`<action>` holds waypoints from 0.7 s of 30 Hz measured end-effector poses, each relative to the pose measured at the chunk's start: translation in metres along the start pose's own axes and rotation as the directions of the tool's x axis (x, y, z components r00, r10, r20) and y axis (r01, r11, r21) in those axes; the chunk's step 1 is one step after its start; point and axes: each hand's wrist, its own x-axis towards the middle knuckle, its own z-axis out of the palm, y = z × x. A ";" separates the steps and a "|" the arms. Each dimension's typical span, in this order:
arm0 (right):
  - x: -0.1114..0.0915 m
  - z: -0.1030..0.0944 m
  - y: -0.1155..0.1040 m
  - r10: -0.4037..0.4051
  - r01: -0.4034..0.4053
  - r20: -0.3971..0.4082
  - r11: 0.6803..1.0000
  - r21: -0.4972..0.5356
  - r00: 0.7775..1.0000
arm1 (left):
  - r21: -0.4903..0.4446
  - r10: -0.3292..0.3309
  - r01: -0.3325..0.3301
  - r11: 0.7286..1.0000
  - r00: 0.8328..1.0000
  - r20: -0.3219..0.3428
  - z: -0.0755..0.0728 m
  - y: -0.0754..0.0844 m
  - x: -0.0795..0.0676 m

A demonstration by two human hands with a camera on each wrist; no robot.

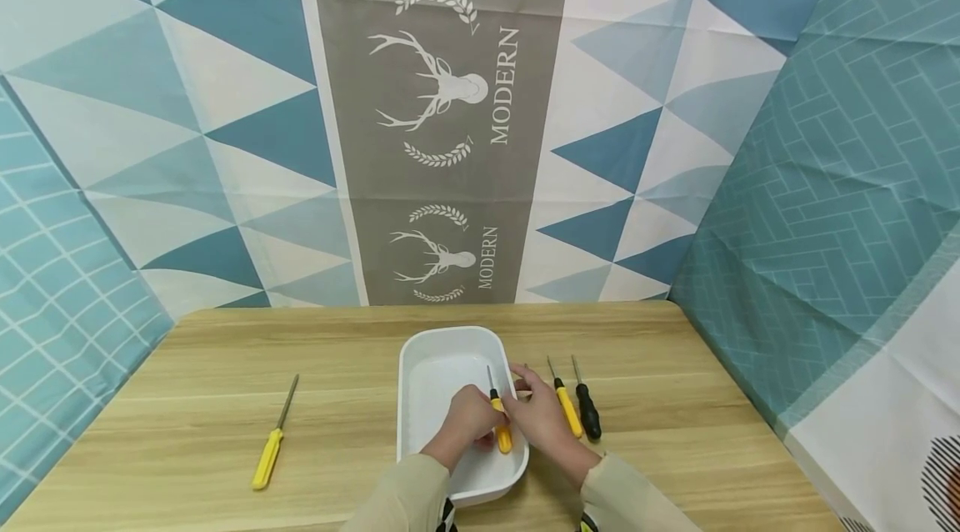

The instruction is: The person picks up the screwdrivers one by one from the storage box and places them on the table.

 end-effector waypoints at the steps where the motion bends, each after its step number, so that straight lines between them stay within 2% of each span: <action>1: 0.000 0.000 0.000 0.001 -0.001 -0.005 1.000 -0.001 1.000 | 0.000 0.003 -0.003 1.000 1.000 -0.001 0.000 0.000 0.000; 12: -0.001 0.003 -0.004 -0.007 0.007 -0.047 1.000 0.001 0.999 | 0.002 -0.002 0.002 1.000 1.000 0.006 -0.001 0.001 -0.002; 21: -0.002 0.001 -0.004 -0.026 0.026 -0.044 1.000 0.004 0.999 | 0.026 -0.024 0.024 0.999 1.000 0.010 0.000 -0.001 0.002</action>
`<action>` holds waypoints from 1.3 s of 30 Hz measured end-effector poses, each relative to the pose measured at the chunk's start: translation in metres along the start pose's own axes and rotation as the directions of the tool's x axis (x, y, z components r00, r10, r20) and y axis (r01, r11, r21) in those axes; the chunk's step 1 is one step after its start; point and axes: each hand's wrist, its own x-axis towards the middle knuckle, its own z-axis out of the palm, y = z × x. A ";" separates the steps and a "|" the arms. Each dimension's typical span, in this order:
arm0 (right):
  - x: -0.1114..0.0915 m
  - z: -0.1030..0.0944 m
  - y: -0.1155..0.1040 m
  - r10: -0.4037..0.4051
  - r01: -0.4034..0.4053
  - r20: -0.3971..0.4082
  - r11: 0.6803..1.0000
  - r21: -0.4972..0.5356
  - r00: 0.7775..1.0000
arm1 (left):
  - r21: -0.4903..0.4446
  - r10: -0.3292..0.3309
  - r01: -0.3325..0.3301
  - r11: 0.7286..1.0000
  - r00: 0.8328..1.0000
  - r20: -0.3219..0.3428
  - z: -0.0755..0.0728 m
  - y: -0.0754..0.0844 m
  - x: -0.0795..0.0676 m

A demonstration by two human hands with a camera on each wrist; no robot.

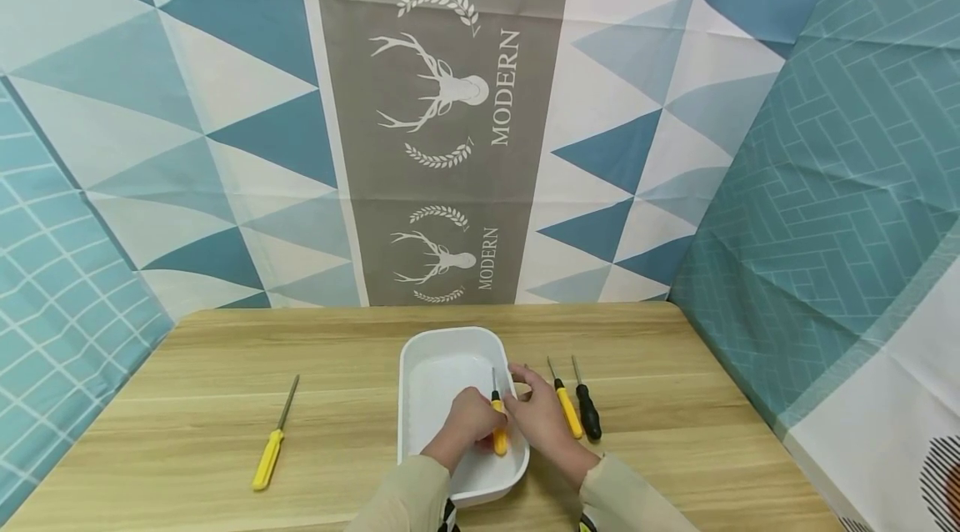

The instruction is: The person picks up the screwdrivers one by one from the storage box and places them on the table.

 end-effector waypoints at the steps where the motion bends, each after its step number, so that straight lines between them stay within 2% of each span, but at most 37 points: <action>1: 0.000 0.000 0.000 -0.001 0.001 0.000 1.000 -0.004 1.000 | 0.001 -0.005 0.005 1.000 1.000 0.003 0.000 0.000 0.000; 4: -0.001 0.000 0.001 0.002 -0.002 0.004 1.000 -0.007 1.000 | -0.014 -0.020 0.021 1.000 1.000 0.020 -0.002 0.000 -0.002; 8: -0.001 0.000 0.002 0.005 -0.005 0.013 1.000 0.006 1.000 | -0.104 -0.043 0.049 0.993 0.997 0.061 -0.004 -0.003 -0.003; 13: 0.000 -0.001 0.002 0.007 -0.008 0.011 1.000 0.009 1.000 | -0.219 -0.070 0.099 0.971 0.988 0.135 -0.007 -0.003 -0.003; 28: 0.000 -0.002 -0.001 0.025 -0.026 0.012 1.000 0.007 1.000 | -0.308 -0.037 0.093 0.947 0.982 0.184 -0.022 -0.008 -0.006; 39: 0.002 -0.001 -0.002 0.033 -0.033 0.007 0.999 0.002 0.999 | -0.315 -0.023 0.081 0.945 0.983 0.184 -0.035 -0.012 -0.008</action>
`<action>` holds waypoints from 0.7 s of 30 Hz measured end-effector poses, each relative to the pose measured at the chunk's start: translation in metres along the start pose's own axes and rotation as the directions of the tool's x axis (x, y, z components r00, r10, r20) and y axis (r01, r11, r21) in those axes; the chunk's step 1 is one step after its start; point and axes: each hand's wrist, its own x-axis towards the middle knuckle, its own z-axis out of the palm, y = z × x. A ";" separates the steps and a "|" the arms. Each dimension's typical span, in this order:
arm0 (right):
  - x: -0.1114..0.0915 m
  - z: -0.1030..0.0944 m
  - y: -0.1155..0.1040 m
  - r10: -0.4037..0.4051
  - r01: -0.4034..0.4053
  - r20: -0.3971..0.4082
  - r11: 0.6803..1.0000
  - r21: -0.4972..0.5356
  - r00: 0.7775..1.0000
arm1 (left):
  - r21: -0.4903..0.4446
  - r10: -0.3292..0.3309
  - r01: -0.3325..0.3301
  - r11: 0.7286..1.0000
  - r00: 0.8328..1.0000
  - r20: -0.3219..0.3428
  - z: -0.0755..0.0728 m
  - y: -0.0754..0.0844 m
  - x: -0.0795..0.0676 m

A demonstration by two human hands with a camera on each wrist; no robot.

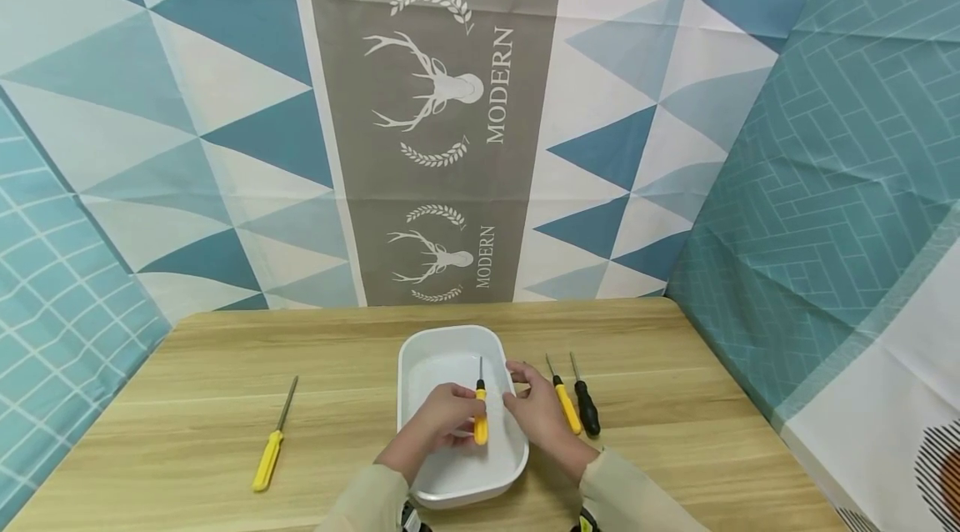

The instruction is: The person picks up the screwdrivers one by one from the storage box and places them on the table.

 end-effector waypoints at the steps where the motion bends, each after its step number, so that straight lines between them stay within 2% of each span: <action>1: 0.000 0.000 0.000 -0.001 0.001 -0.001 1.000 -0.005 1.000 | -0.001 0.003 -0.003 1.000 1.000 0.000 -0.001 0.000 0.000; 13: 0.002 0.002 0.002 0.007 -0.007 -0.010 1.000 -0.017 1.000 | -0.023 0.046 -0.046 0.999 0.999 0.003 -0.010 0.000 -0.007; 21: 0.001 0.003 0.002 0.000 0.000 -0.025 1.000 -0.031 1.000 | -0.030 0.051 -0.050 0.998 0.999 0.014 -0.016 0.000 -0.008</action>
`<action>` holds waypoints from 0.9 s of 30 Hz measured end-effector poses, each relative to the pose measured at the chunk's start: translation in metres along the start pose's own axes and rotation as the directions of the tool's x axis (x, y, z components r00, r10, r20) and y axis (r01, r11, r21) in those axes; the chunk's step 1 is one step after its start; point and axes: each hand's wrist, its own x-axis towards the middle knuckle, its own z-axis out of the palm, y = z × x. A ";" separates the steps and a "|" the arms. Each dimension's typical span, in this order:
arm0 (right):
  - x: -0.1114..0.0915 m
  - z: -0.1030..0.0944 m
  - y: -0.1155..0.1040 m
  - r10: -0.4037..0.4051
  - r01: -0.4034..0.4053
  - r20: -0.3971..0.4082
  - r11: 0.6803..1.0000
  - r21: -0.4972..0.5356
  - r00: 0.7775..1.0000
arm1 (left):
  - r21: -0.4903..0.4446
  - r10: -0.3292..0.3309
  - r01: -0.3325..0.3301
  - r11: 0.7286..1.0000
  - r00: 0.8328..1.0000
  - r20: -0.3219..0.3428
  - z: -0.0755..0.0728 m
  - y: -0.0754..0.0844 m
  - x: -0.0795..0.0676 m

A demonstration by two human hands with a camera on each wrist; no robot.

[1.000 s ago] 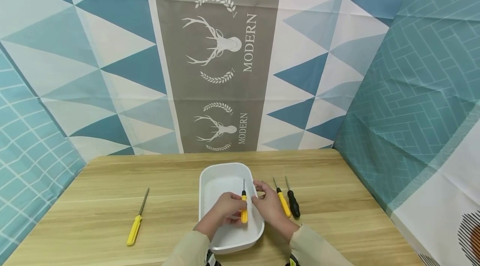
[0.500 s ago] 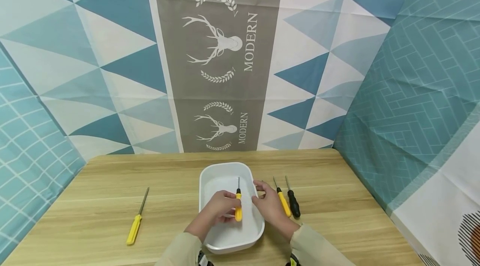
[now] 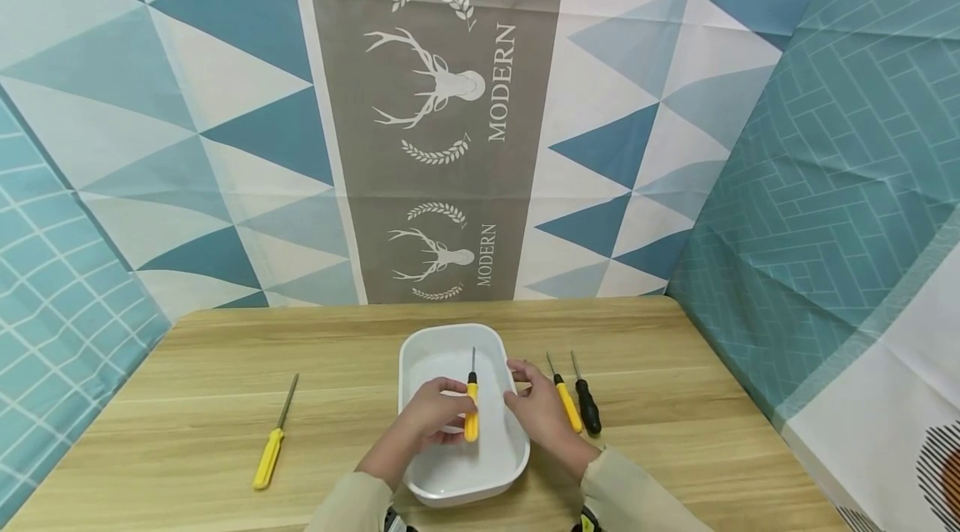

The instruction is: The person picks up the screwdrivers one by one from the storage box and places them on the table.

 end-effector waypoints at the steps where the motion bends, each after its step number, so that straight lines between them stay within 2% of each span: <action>1: 0.000 0.000 0.000 0.002 -0.002 0.000 1.000 0.001 1.000 | -0.006 0.003 -0.003 1.000 1.000 0.001 -0.001 0.000 -0.001; 15: -0.002 -0.002 -0.002 -0.021 0.021 0.021 1.000 0.013 1.000 | -0.074 0.067 -0.067 0.995 0.998 -0.006 -0.017 0.007 -0.016; 27: -0.003 -0.002 -0.001 -0.031 0.031 0.030 0.999 0.016 0.999 | -0.087 0.060 -0.063 0.994 0.997 -0.039 -0.031 0.006 -0.020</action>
